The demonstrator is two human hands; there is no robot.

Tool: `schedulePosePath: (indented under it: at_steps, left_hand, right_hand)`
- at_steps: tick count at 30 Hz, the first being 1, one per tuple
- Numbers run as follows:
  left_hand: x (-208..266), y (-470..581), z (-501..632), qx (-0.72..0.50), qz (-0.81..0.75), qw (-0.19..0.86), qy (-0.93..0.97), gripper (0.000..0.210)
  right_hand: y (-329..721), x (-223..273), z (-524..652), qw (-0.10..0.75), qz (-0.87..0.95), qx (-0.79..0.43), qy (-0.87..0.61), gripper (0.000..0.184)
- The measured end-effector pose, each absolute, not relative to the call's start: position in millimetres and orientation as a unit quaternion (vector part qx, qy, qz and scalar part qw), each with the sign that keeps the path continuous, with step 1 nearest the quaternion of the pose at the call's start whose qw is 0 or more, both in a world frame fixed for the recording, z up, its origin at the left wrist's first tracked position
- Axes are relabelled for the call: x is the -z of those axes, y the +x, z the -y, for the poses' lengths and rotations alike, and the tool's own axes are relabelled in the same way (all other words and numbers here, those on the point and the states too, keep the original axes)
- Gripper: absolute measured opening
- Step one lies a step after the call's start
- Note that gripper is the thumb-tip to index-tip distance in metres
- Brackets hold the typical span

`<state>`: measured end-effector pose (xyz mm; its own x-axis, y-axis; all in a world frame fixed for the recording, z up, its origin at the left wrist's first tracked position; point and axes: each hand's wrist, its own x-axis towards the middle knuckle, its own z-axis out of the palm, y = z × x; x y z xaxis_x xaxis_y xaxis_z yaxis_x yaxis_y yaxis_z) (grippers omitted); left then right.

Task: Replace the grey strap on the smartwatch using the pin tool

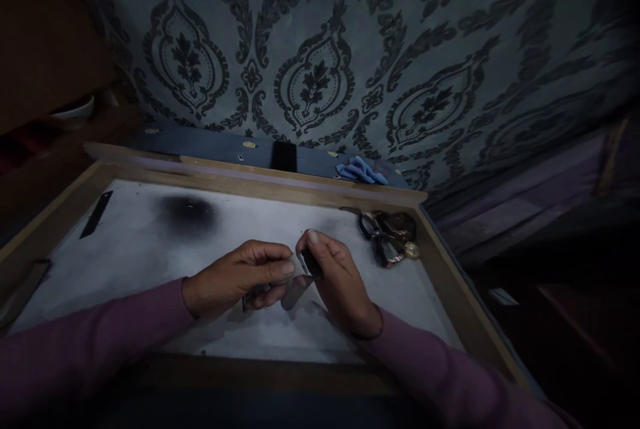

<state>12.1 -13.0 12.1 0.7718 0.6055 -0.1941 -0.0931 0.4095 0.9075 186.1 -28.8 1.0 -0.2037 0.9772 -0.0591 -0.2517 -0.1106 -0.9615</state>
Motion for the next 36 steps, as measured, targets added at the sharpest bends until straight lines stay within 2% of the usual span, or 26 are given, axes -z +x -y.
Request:
schedulePosePath:
  at_steps: [6, 18, 26, 28, 33, 36]
  left_hand:
    - [-17.3, 12.7, 14.4, -0.217, -0.243, 0.798, 0.506, 0.029]
    - [-23.6, 13.1, 16.4, -0.185, -0.266, 0.786, 0.526, 0.027]
    - [-26.4, 9.9, 12.3, -0.170, -0.236, 0.776, 0.560, 0.028]
    - [-23.4, 9.5, 10.1, -0.169, -0.227, 0.775, 0.565, 0.028]
    - [-14.2, 11.2, 6.6, -0.190, -0.211, 0.782, 0.555, 0.029]
    - [-16.7, 11.4, 6.5, -0.187, -0.224, 0.776, 0.560, 0.031]
  right_hand:
    - [186.2, -0.7, 34.3, 0.490, 0.494, -0.593, -0.405, 0.040]
    - [185.8, -5.0, 42.2, 0.478, 0.602, -0.448, -0.456, 0.042]
    - [183.7, -7.8, 43.4, 0.481, 0.618, -0.412, -0.466, 0.042]
    - [181.8, -6.2, 42.5, 0.485, 0.604, -0.429, -0.466, 0.042]
    - [174.7, -0.3, 39.8, 0.479, 0.507, -0.560, -0.448, 0.043]
    - [176.9, -1.9, 40.0, 0.481, 0.525, -0.543, -0.446, 0.044]
